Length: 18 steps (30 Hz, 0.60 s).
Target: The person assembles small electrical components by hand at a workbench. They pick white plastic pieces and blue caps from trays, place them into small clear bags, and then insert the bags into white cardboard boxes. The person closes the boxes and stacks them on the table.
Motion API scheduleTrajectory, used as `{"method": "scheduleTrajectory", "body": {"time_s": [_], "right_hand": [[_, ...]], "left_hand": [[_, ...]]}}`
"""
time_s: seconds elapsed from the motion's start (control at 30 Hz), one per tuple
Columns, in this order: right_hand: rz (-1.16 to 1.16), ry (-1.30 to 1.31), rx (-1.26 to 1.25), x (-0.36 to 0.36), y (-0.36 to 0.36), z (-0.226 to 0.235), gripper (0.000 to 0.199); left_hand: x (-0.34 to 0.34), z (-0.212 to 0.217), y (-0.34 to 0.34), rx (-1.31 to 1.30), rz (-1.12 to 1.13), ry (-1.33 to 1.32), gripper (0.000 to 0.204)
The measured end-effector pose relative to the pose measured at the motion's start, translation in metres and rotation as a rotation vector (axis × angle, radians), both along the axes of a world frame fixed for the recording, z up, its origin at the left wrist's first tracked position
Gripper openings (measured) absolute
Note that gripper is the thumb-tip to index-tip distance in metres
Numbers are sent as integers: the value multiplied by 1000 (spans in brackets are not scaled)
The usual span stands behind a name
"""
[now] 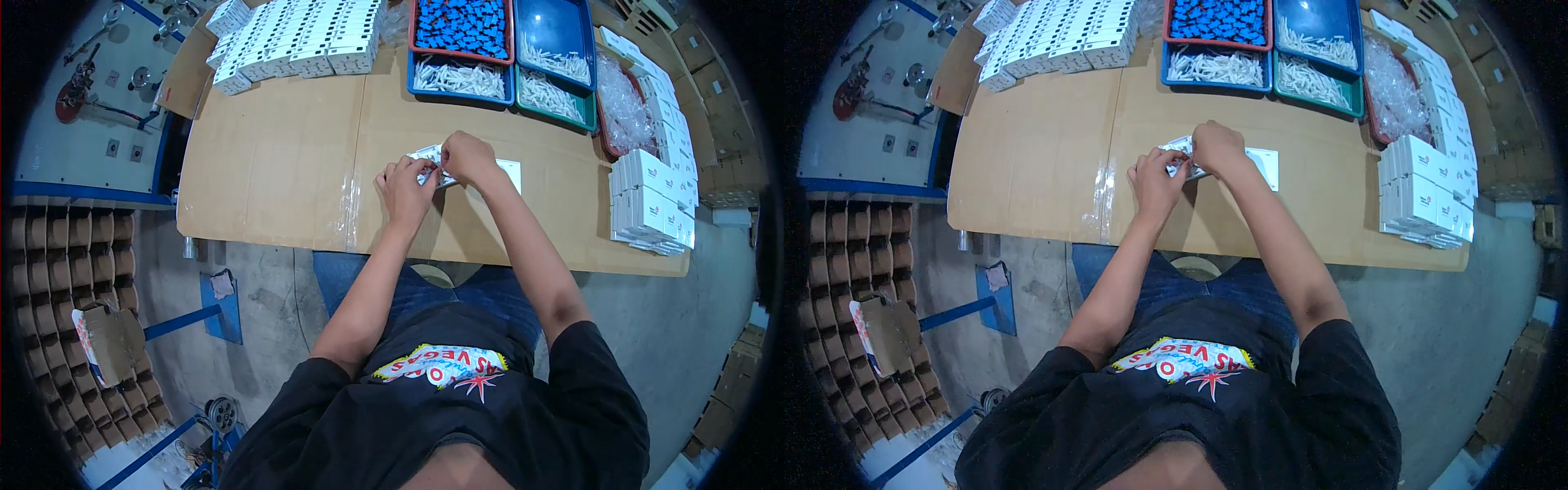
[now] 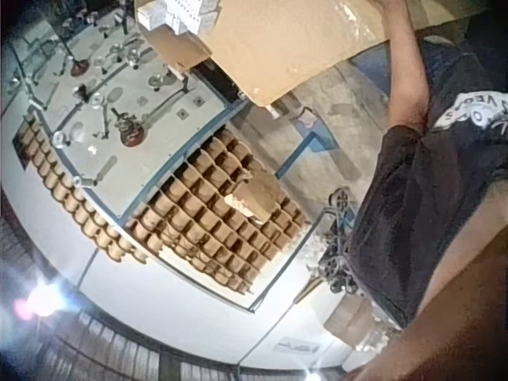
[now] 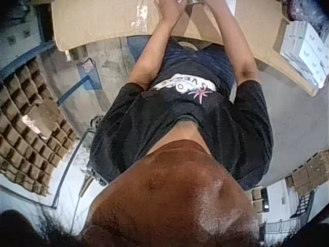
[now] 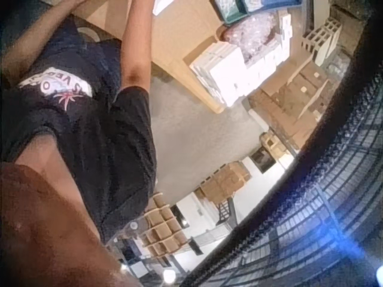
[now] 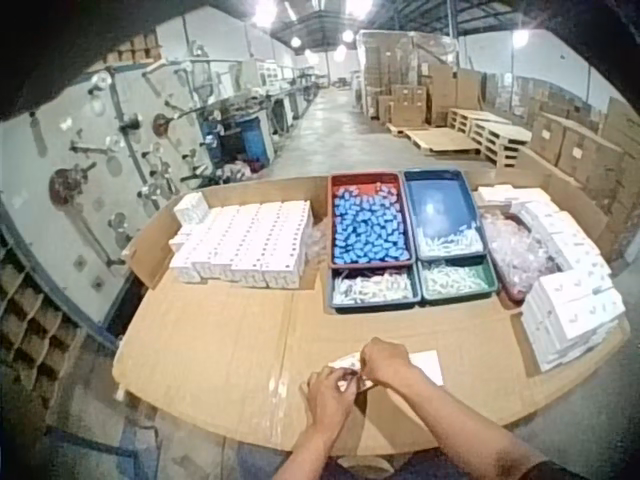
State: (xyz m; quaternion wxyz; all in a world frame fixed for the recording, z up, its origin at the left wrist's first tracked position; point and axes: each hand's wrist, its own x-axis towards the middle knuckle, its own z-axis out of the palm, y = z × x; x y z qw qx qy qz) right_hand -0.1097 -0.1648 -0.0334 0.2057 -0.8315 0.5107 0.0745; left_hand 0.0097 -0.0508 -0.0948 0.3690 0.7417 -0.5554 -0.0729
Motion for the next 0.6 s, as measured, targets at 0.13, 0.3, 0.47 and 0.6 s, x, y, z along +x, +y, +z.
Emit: {"method": "scheduleTrajectory", "body": {"time_s": [0.13, 0.3, 0.47, 0.6], "right_hand": [[57, -141, 69, -23, 2, 2, 14], [102, -223, -34, -34, 11, -3, 14], [39, -185, -32, -23, 15, -1, 11], [-8, -210, -57, -20, 18, -7, 11]], "left_hand": [[-3, 4, 1, 22, 10, 19, 15], [-4, 2, 0, 21, 8, 34, 14], [-3, 2, 1, 11, 4, 15, 14], [-3, 4, 0, 28, 5, 8, 15]]}}
